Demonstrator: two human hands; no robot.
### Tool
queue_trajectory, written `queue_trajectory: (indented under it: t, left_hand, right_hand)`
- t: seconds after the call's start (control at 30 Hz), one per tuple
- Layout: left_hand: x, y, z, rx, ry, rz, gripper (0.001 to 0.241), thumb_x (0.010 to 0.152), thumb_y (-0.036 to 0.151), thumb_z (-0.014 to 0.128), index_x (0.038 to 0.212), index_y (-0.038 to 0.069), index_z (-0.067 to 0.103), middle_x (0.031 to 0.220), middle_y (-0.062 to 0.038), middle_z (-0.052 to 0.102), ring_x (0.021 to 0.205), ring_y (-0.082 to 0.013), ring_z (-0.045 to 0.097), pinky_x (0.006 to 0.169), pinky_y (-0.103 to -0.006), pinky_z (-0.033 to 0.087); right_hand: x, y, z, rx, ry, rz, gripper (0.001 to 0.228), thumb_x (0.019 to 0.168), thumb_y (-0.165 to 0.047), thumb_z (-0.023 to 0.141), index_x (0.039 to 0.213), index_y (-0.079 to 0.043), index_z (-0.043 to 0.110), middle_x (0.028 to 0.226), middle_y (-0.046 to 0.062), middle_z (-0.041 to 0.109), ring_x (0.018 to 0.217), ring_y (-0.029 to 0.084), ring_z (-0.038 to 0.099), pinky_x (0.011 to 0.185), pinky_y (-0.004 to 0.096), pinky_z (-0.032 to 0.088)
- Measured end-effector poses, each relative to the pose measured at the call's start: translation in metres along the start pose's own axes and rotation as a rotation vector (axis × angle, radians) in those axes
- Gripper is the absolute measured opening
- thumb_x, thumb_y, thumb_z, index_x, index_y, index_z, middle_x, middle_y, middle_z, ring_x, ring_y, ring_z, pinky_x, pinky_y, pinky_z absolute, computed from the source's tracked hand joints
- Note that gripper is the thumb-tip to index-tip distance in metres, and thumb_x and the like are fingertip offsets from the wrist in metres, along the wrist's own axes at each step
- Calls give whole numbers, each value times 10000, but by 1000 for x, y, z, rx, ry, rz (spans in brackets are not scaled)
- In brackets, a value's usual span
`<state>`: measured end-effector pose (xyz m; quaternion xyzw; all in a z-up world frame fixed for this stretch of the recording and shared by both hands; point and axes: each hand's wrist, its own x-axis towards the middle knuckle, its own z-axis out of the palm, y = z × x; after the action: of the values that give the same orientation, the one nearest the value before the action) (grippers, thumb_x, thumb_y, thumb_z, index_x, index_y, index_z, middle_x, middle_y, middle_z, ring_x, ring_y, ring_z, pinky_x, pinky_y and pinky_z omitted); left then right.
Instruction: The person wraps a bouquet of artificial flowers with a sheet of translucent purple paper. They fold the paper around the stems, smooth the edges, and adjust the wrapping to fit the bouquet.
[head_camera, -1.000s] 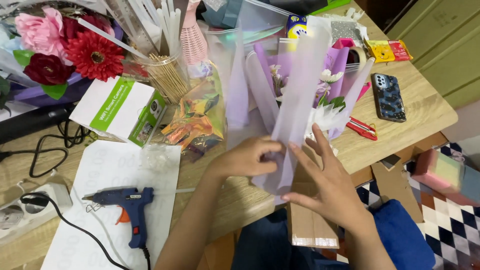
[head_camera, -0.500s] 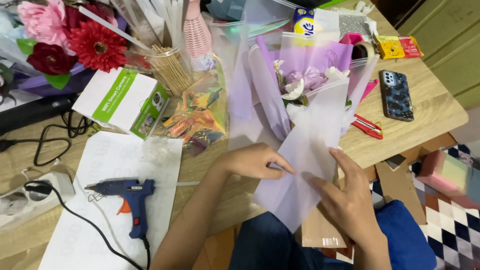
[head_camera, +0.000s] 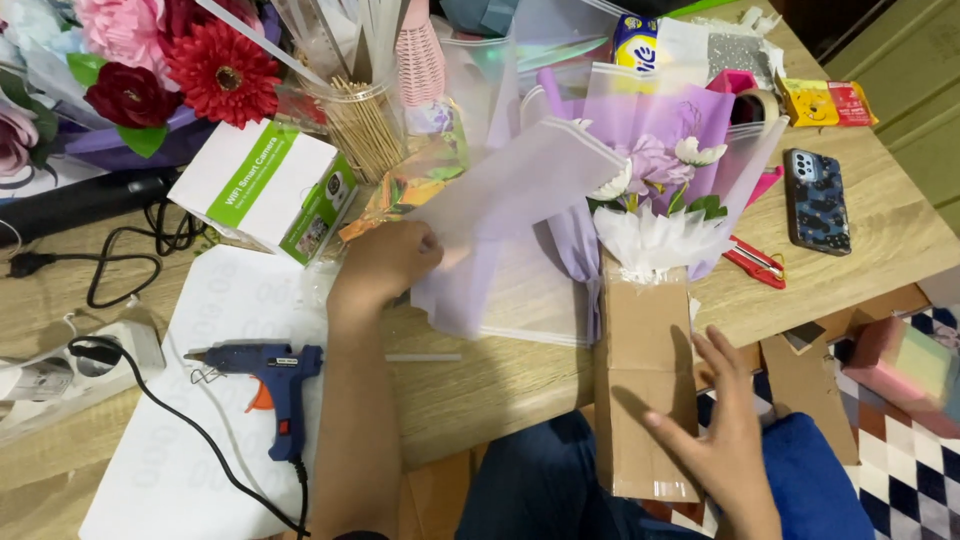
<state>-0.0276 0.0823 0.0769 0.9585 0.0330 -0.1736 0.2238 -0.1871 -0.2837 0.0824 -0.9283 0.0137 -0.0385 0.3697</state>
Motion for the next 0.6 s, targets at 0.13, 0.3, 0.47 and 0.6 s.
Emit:
queue_trajectory:
  t: [0.13,0.3,0.47,0.6]
  left_hand:
    - [3,5,1,-53,319,130,282,1024,237,394,775,113,442,704,-155,591,737,-412,587,602,-552,342]
    - [-13,18,-16,-478,265,100,796,874,265,465,1637,182,256,886,-181,668,844,-352,619,749,-435,419]
    - [-21,27,-20,-256,14,99,845,900,249,433,1668,145,97,699,-93,596,564,-265,599,661,-433,415]
    - [-31,31,-21,-65,-363,250,242,848,324,528,909,94,567,598,-63,693,511,-195,604,670,-338,477]
  right_hand:
    - [-3,12,17,-36,-148,104,1234,657,-344,868,1618,-135,123,1699,106,171,1587,263,114,1238,474,168]
    - [-1,-7,13,24,-221,323,1307,660,-351,845,1629,-167,-11,1721,67,110,1578,229,136,1232,450,186]
    - [-3,-23,20,-160,-208,353,1309,653,-470,784,1634,-205,-42,1729,71,50,1594,252,115,1132,524,347]
    - [-10,-40,15,-170,-218,451,1316,660,-559,765,1642,-209,-38,1745,-10,63,1599,217,89,1182,518,304]
